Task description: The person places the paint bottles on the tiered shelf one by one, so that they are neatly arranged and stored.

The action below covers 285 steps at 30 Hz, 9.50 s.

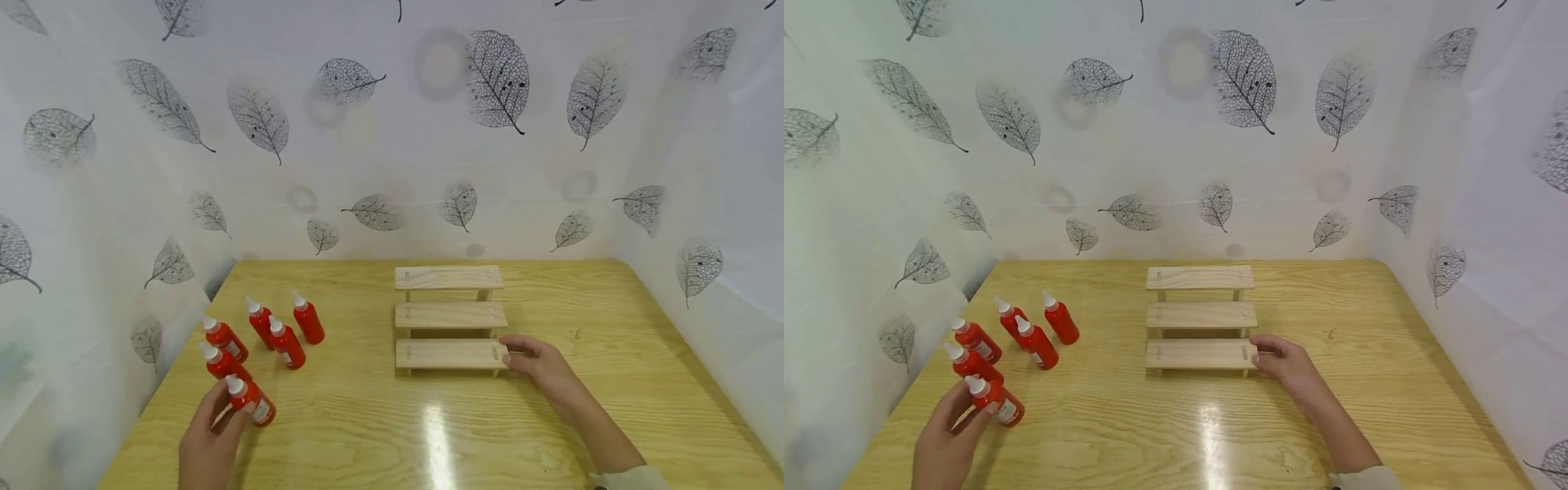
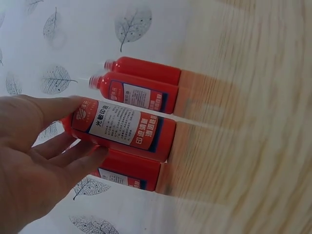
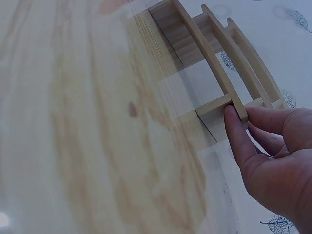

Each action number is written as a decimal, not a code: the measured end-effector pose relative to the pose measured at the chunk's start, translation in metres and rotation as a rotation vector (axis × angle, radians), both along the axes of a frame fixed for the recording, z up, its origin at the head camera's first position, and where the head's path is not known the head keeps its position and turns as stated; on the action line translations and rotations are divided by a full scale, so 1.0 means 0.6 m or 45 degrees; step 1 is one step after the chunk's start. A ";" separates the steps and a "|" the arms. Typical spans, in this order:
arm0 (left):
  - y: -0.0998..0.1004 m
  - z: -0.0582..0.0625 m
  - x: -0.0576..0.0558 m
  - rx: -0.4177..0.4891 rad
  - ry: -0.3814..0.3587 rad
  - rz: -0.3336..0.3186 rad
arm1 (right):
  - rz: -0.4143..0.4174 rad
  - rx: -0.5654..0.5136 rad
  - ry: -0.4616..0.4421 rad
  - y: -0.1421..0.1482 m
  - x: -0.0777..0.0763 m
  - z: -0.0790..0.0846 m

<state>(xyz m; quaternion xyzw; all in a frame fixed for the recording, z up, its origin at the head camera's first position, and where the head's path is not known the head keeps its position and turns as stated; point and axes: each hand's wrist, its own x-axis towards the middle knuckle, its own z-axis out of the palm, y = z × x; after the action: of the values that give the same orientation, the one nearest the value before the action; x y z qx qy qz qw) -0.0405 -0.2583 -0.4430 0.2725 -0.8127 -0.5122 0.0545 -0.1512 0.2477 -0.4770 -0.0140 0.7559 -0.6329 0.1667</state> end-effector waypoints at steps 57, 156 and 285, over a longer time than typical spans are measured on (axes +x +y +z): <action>0.394 0.147 -0.349 0.161 0.720 -1.028 | -0.043 -0.034 0.015 -0.001 0.001 -0.008; -0.080 -0.007 -0.084 -0.125 0.232 0.086 | -0.045 -0.054 0.005 -0.003 0.002 -0.005; 0.062 0.064 -0.115 -0.076 0.709 -0.279 | -0.078 -0.117 -0.010 -0.006 0.003 -0.014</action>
<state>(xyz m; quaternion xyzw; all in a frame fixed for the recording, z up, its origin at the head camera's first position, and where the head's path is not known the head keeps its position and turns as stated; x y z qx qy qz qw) -0.1094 -0.2211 -0.4048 0.0304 -0.8057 -0.5459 0.2278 -0.1496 0.2443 -0.4855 0.0040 0.7253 -0.6720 0.1496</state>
